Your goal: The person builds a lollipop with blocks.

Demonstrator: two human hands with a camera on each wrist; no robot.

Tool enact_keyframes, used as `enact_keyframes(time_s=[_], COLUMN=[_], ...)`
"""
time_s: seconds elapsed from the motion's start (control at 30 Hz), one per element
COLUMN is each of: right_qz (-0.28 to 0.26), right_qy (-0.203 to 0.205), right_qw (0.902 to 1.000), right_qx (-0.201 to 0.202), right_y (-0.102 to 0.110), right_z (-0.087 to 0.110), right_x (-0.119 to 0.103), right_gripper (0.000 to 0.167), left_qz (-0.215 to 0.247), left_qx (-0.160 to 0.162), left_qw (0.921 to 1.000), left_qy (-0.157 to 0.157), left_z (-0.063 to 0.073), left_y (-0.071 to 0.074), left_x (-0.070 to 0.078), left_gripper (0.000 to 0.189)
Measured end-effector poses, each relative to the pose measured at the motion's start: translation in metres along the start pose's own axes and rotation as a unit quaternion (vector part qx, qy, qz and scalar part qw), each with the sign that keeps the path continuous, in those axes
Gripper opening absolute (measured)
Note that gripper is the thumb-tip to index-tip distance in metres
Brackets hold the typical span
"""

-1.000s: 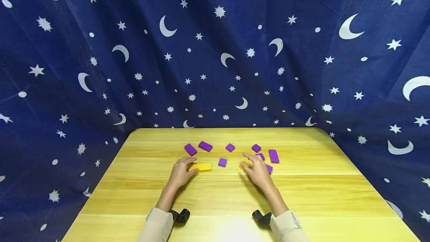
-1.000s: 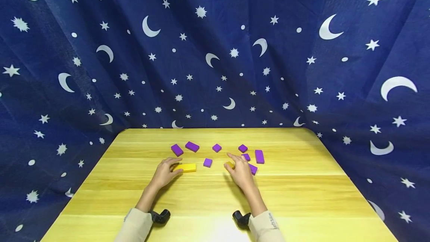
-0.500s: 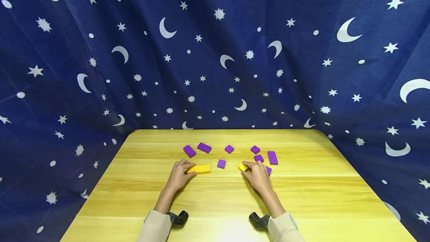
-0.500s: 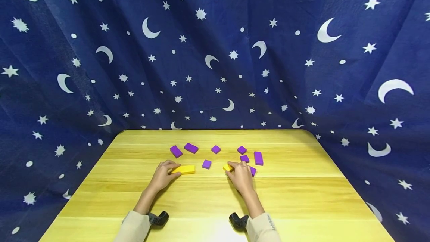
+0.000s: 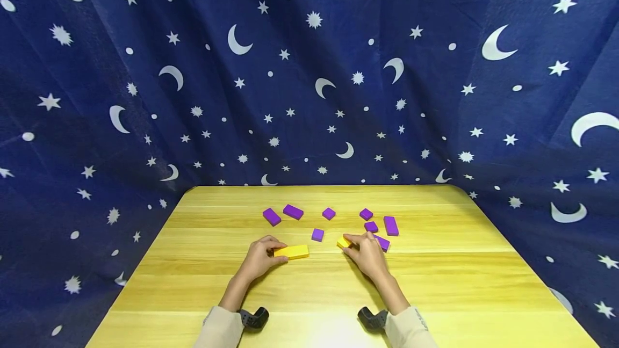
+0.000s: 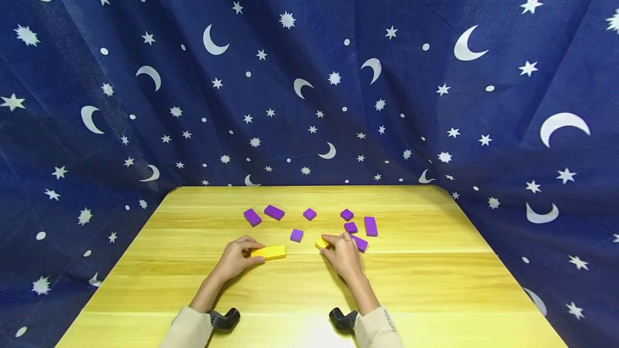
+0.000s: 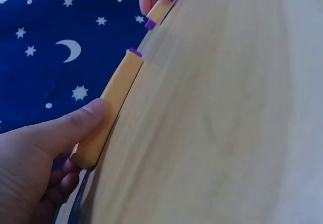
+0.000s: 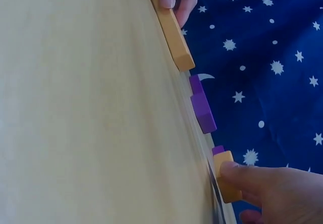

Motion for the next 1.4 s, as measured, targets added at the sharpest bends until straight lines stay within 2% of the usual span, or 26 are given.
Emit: enact_keyframes(time_s=[0.23,0.5,0.77,0.97,1.13,1.2,1.27,1.3,1.4], right_qz=[-0.027,-0.049,-0.042,-0.049,-0.060,-0.070,-0.083,-0.091,-0.117], right_qy=[0.006,0.008,0.013,0.013,0.017,0.018,0.020,0.021,0.021], right_qw=[0.9996,0.9983,0.9982,0.9980,0.9971,0.9962,0.9949,0.9940,0.9908], right_qx=[-0.002,-0.032,-0.042,-0.038,-0.043,-0.048,-0.054,-0.058,-0.065], right_y=[-0.002,-0.001,-0.002,-0.002,-0.003,-0.004,-0.006,-0.006,-0.008], right_z=[0.004,0.006,0.007,0.006,0.006,0.006,0.005,0.005,0.005], right_x=[-0.004,-0.008,-0.008,-0.007,-0.006,-0.005,-0.004,-0.003,-0.001], right_gripper=[0.037,0.035,0.035,0.034,0.035,0.036,0.038,0.038,0.037], left_qz=[0.023,0.050,0.038,0.028,0.055,0.082,0.124,0.150,0.230], left_qx=[-0.015,-0.046,-0.070,-0.110,-0.146,-0.161,-0.183,-0.198,-0.261], left_qw=[0.9993,0.9968,0.9959,0.9922,0.9869,0.9829,0.9751,0.9685,0.9375], left_qy=[-0.025,-0.041,-0.043,-0.051,-0.043,-0.032,-0.014,-0.005,0.017], left_z=[0.003,0.003,0.005,0.004,0.003,0.002,-0.001,-0.003,-0.012], left_y=[-0.010,-0.021,-0.027,-0.031,-0.034,-0.032,-0.028,-0.025,-0.018], left_x=[0.006,0.012,0.017,0.024,0.026,0.025,0.024,0.023,0.022], left_gripper=[0.031,0.032,0.036,0.044,0.053,0.054,0.053,0.053,0.060])
Point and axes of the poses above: each hand's wrist, its own z-axis away from the middle knuckle, its own y-axis out of the back of the hand, x = y × z, the point moved 1 cm from there along -z, towards the middle knuckle, and after that the axes turned 9 degrees about z, right-handed, at the moved point
